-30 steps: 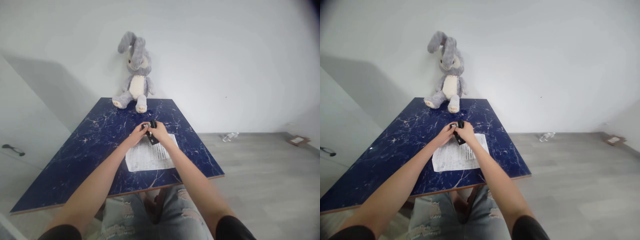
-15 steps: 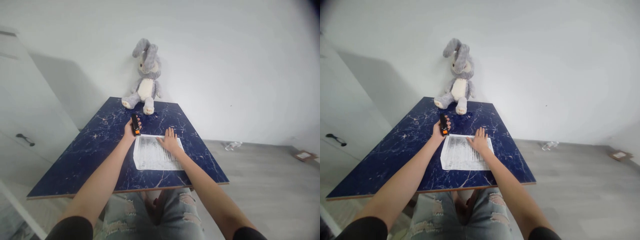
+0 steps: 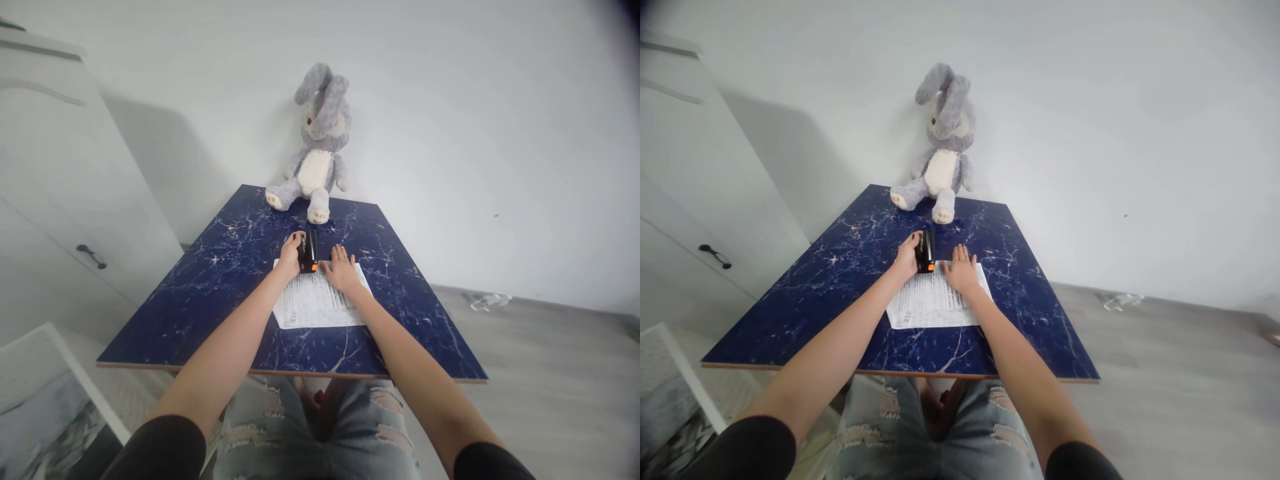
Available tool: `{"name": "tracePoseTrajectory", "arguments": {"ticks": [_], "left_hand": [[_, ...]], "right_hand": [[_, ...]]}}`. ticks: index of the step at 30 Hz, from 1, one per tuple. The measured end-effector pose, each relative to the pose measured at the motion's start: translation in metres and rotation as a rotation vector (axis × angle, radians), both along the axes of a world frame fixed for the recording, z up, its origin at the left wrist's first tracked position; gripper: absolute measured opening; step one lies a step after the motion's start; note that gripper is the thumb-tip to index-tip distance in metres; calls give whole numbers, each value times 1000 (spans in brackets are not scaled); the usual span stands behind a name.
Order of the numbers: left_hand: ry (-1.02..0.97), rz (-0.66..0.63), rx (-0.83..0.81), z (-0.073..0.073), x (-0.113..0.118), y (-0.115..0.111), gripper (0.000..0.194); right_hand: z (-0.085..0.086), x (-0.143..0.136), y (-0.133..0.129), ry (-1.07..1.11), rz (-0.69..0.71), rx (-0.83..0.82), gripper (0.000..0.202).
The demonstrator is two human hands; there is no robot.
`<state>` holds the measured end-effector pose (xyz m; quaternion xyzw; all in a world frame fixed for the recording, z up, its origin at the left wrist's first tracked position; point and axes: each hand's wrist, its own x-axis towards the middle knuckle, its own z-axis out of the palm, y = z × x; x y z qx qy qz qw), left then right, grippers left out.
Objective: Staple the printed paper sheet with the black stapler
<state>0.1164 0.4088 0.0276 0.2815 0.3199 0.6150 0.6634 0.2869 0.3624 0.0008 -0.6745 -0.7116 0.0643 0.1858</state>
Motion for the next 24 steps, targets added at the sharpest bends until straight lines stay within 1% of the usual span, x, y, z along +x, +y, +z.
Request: {"name": "tracePoseTrajectory", "arguments": {"ticks": [2, 4, 5, 6, 7, 9, 11, 13, 14, 16, 18, 20, 22, 24], "left_hand": [[32, -29, 23, -4, 6, -1, 23], [36, -58, 31, -5, 9, -2, 25], [29, -69, 35, -4, 10, -3, 26], [18, -78, 43, -3, 10, -3, 26], [3, -85, 53, -2, 10, -4, 26], [-48, -101, 66, 2, 7, -4, 24], [-116, -110, 59, 7, 3, -4, 20], [-182, -113, 32, 12, -4, -4, 16], [-208, -116, 19, 14, -8, -3, 16], [-246, -129, 12, 17, -15, 0, 19], [-255, -118, 13, 17, -23, 5, 21], [-227, -44, -1, 13, -30, 12, 19], [-157, 78, -26, 6, -37, 19, 15], [-53, 157, -39, -1, -44, 25, 15]], "right_hand": [[6, 7, -1, 145, 9, 157, 62], [11, 12, -2, 294, 38, 318, 57], [13, 13, -2, 342, 60, 357, 56], [14, 13, -3, 358, 81, 362, 55], [14, 13, -3, 336, 94, 340, 55], [10, 11, -3, 200, 94, 244, 55], [4, 8, -2, 28, 82, 118, 60], [-1, 3, 1, -87, 74, 3, 67], [-2, -1, 4, -119, 76, -31, 69], [-4, -12, 12, -159, 89, -48, 70], [-3, -29, 23, -171, 111, -37, 70], [-1, -49, 36, -142, 124, -31, 68], [1, -68, 49, -21, 149, -11, 64], [4, -78, 58, 138, 169, 15, 60]]}}
